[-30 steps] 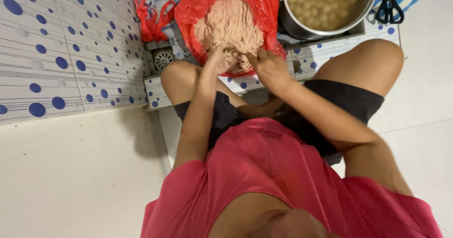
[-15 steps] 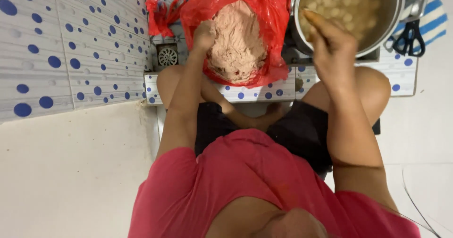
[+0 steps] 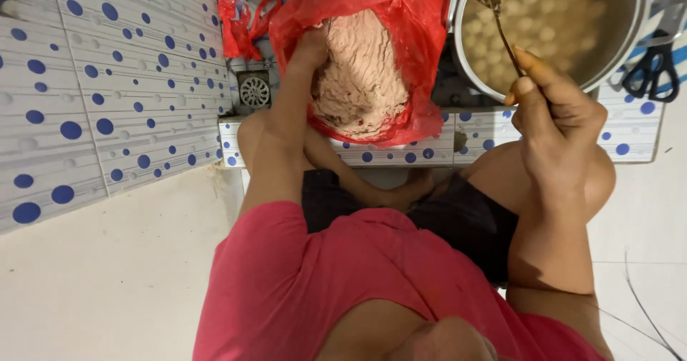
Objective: A person sitting on the floor uses a spoon to scoop portions of meat paste from a plastic bag and drops them into a pot of water to form meatballs.
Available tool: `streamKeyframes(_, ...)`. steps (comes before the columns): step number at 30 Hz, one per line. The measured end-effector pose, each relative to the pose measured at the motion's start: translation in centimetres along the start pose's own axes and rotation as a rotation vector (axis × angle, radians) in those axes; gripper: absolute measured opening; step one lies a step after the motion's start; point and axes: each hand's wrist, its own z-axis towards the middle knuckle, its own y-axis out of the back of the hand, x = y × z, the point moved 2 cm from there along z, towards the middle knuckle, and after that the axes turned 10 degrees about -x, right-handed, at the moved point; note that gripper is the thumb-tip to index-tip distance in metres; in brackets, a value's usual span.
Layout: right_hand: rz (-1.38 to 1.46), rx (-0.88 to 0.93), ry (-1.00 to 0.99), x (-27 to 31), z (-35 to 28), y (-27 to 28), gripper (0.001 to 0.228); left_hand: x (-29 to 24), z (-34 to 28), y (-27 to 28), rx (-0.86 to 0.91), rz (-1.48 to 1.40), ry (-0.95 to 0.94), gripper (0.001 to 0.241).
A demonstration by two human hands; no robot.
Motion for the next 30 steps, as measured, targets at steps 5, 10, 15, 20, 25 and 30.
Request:
streamKeyframes(5, -0.009, 0.003, -0.03, 0.4, -0.2, -0.5, 0.028, -1.1, -0.5, 1.8, 0.214, 0.417, -0.142, 0.09)
streamKeyframes(10, -0.039, -0.017, -0.041, -0.2, 0.0, -0.3, 0.028, -1.5, 0.0, 2.0, 0.269, 0.567, -0.163, 0.03)
streamKeyframes(15, -0.08, -0.041, -0.046, -0.8, 0.3, 0.0, 0.028, -3.7, -1.0, 3.6, 0.394, 0.643, -0.118, 0.036)
streamKeyframes(20, -0.108, -0.072, -0.072, -0.9, 0.5, 0.3, 0.028, -4.8, -2.0, 4.3, 0.393, 0.755, -0.167, 0.091)
streamKeyframes(25, -0.089, -0.076, -0.051, -0.8, 0.5, 0.8, 0.028, -5.1, -2.2, 4.2, 0.459, 0.801, -0.114, 0.085)
streamKeyframes(30, -0.081, -0.089, -0.061, -0.7, 0.6, 1.2, 0.028, -3.3, -1.5, 2.2, 0.525, 0.952, -0.1, 0.099)
